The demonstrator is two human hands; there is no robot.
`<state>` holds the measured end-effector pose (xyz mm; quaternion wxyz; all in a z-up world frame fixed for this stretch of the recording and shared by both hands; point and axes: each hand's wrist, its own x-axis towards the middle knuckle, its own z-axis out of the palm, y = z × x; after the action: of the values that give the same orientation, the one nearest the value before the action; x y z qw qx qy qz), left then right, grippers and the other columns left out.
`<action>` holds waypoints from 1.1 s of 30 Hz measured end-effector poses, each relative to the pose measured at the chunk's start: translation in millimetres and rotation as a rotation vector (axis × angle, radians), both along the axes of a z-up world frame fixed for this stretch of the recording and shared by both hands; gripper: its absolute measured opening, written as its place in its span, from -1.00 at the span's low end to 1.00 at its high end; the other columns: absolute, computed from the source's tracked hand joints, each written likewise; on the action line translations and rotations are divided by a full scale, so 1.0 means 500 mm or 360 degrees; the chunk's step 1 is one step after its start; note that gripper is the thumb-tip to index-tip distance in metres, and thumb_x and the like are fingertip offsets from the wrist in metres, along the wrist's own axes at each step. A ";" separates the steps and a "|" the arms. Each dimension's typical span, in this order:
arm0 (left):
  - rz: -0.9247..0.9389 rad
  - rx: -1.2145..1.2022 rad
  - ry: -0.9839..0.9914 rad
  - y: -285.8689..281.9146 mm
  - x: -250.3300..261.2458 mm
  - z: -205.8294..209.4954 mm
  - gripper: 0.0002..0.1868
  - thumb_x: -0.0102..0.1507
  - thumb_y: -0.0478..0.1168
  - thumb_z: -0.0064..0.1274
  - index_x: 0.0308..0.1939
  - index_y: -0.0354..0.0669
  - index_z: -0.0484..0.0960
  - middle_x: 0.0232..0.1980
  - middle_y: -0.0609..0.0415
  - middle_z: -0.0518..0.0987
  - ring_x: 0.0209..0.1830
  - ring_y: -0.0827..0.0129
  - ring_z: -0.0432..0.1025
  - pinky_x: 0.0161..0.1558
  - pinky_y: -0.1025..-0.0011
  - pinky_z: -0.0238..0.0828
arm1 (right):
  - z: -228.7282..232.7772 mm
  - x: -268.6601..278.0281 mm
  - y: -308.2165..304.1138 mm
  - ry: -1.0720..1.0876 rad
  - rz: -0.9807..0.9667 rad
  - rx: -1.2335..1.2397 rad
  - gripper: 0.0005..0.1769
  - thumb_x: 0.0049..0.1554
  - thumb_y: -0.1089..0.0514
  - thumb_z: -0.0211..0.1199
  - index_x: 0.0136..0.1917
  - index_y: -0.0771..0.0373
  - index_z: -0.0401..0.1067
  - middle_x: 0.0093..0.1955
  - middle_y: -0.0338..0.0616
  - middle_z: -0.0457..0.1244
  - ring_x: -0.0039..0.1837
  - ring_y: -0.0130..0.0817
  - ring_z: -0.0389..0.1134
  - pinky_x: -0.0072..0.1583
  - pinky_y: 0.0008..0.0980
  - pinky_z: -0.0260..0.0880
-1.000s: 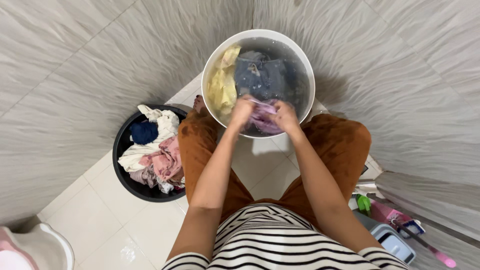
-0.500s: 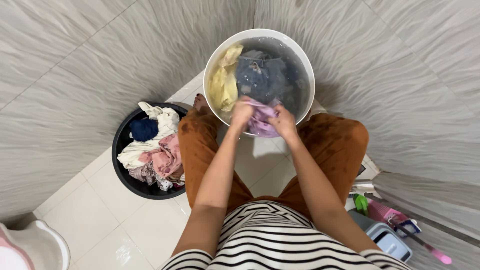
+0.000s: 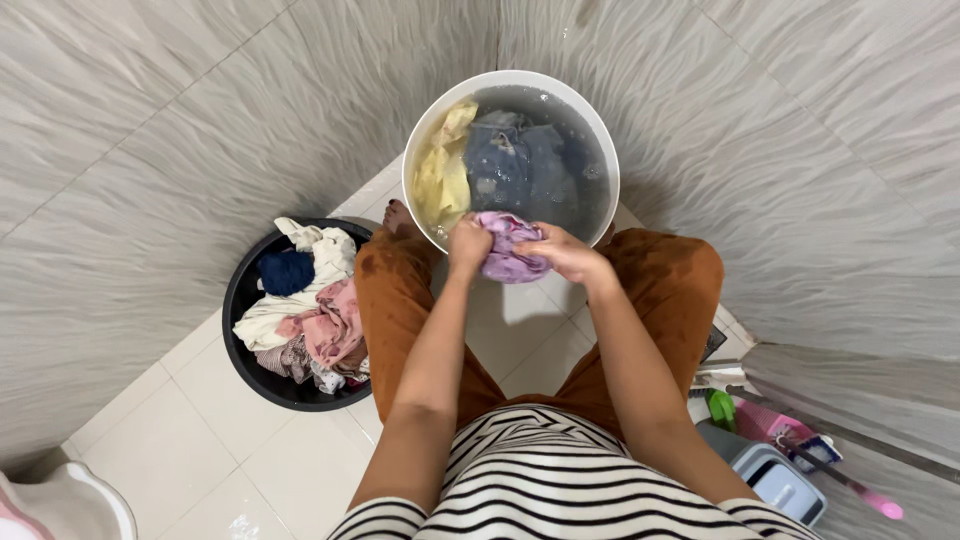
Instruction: The person washes clothes by hand in a bucket, scrubbing, rinsing, and wringing out several items of clothing before placing them in a separate bin.
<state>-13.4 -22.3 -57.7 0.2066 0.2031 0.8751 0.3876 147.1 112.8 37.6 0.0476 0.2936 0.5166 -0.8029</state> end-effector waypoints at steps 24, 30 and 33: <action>-0.0044 0.0215 -0.0702 0.066 -0.068 -0.048 -0.76 0.15 -0.34 0.05 -0.13 -0.33 0.69 -0.26 -0.14 0.66 -0.24 0.03 0.57 -0.18 0.11 0.43 | 0.052 0.017 0.027 0.0407 -0.0375 -0.0758 -0.49 -0.02 0.41 0.14 0.24 0.35 0.30 0.12 0.03 0.37 0.14 -0.14 0.46 0.20 -0.13 0.51; -0.0371 0.0785 -0.2121 0.066 -0.008 0.041 -0.67 0.02 -0.41 -0.01 -0.13 -0.40 0.60 -0.15 -0.09 0.68 -0.18 0.14 0.62 -0.02 0.16 0.65 | -0.165 -0.002 0.063 0.0369 -0.0971 -0.0528 -0.62 0.01 0.40 0.20 0.14 0.38 0.39 0.00 -0.05 0.32 0.03 -0.23 0.43 0.14 -0.22 0.53; -0.0207 0.0982 -0.2544 0.062 0.070 0.090 -0.63 0.04 -0.27 0.01 -0.09 -0.31 0.64 -0.15 -0.09 0.70 -0.22 0.15 0.64 -0.06 0.19 0.62 | -0.225 -0.008 0.077 0.0323 -0.1105 -0.0359 -0.68 0.05 0.35 0.20 0.11 0.38 0.41 -0.02 -0.05 0.33 -0.01 -0.26 0.42 0.08 -0.28 0.50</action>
<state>21.7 8.7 -12.9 0.7183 -0.0341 0.3089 0.6224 143.1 151.2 -75.0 -0.2467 0.3630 0.2967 -0.8481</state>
